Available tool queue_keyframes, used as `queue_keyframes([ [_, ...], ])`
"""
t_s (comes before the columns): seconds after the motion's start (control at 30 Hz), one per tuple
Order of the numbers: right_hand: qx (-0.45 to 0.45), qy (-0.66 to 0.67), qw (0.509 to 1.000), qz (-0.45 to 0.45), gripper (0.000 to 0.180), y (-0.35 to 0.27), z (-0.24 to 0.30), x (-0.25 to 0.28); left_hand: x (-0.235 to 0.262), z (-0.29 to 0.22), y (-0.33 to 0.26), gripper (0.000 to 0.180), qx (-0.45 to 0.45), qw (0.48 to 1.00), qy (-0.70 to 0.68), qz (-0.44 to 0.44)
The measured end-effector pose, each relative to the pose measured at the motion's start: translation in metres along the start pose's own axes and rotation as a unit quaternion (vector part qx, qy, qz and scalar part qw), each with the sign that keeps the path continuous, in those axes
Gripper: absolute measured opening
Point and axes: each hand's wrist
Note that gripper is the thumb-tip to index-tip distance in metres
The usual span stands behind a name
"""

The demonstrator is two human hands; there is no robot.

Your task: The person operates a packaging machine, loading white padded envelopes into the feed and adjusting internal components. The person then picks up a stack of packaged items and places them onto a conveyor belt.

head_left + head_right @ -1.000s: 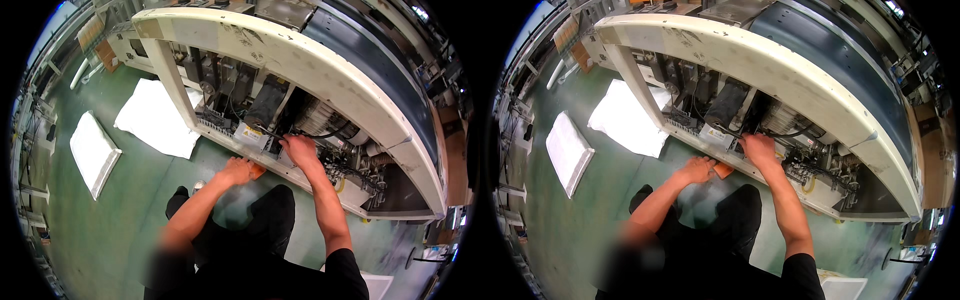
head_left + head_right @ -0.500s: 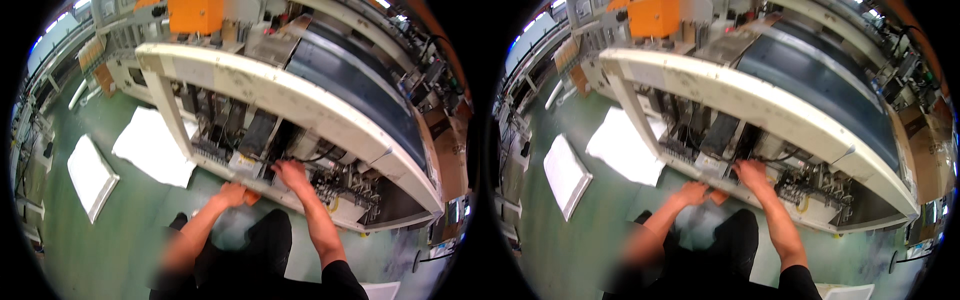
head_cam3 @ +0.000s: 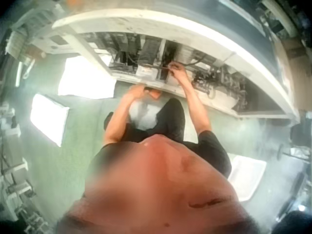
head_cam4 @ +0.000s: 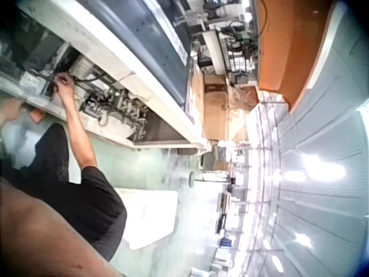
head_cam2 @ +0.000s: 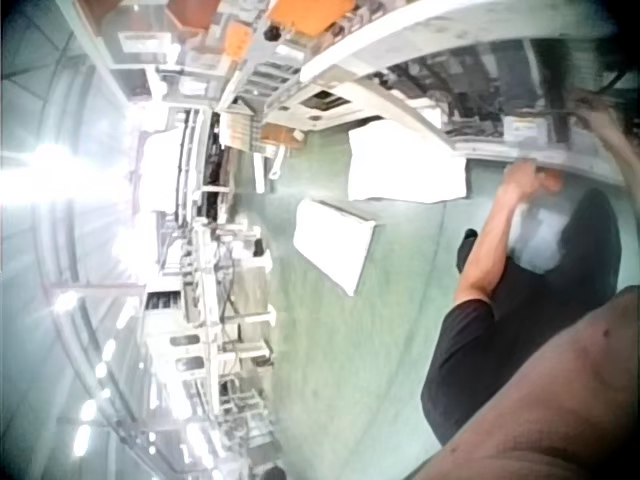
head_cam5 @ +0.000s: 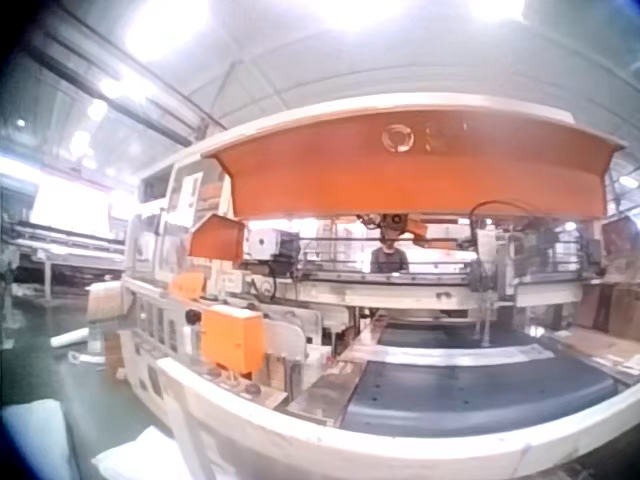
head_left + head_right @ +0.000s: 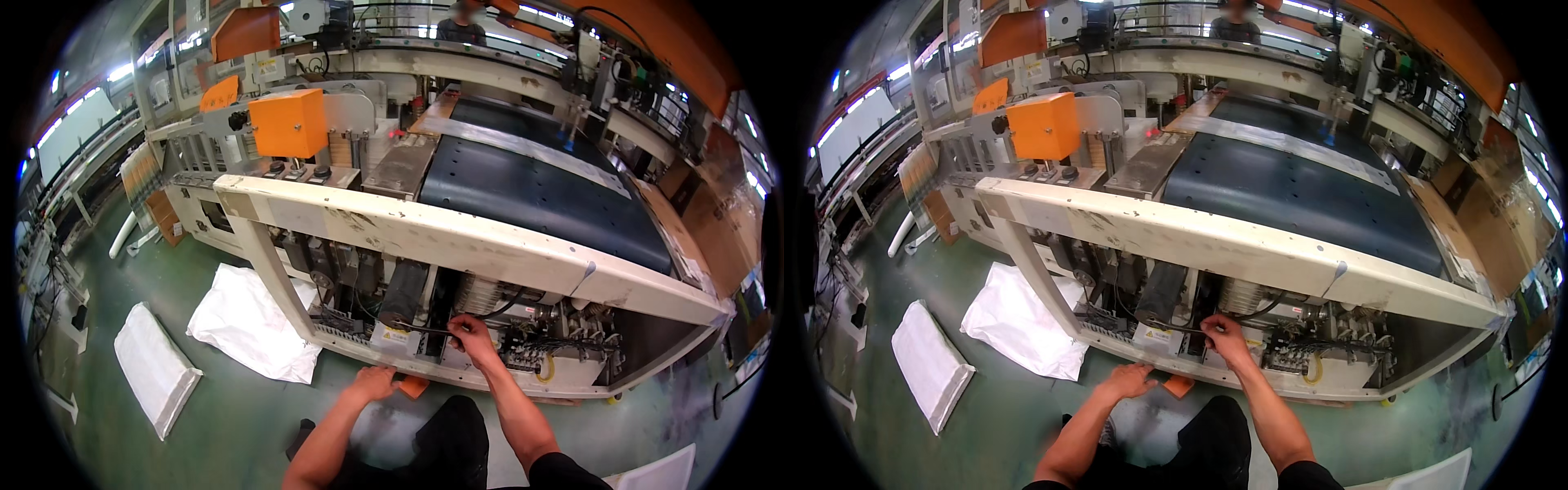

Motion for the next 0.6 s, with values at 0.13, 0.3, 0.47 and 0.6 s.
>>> queue_keyframes([
  [0.13,-0.001,0.098,0.991,-0.086,0.005,0.000,-0.022,-0.005,0.025,-0.019,0.009,0.048,-0.012,0.990,-0.070,-0.119],
  [0.3,0.201,-0.191,0.955,-0.109,0.011,-0.003,0.013,-0.031,0.043,-0.069,0.037,0.055,-0.157,0.863,-0.115,-0.465],
  [0.47,0.270,-0.281,0.914,-0.115,0.014,-0.008,0.064,-0.068,0.043,-0.082,0.085,0.049,-0.122,0.830,-0.183,-0.512],
  [0.6,0.296,-0.296,0.902,-0.106,0.015,-0.007,0.068,-0.066,0.049,-0.082,0.099,0.038,-0.090,0.860,-0.224,-0.449],
])
Point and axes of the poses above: each hand's wrist, its own y-axis towards the middle knuckle, its own x-axis out of the back of the hand, z = x × y, and after that the axes turned 10 degrees about -z, right-handed
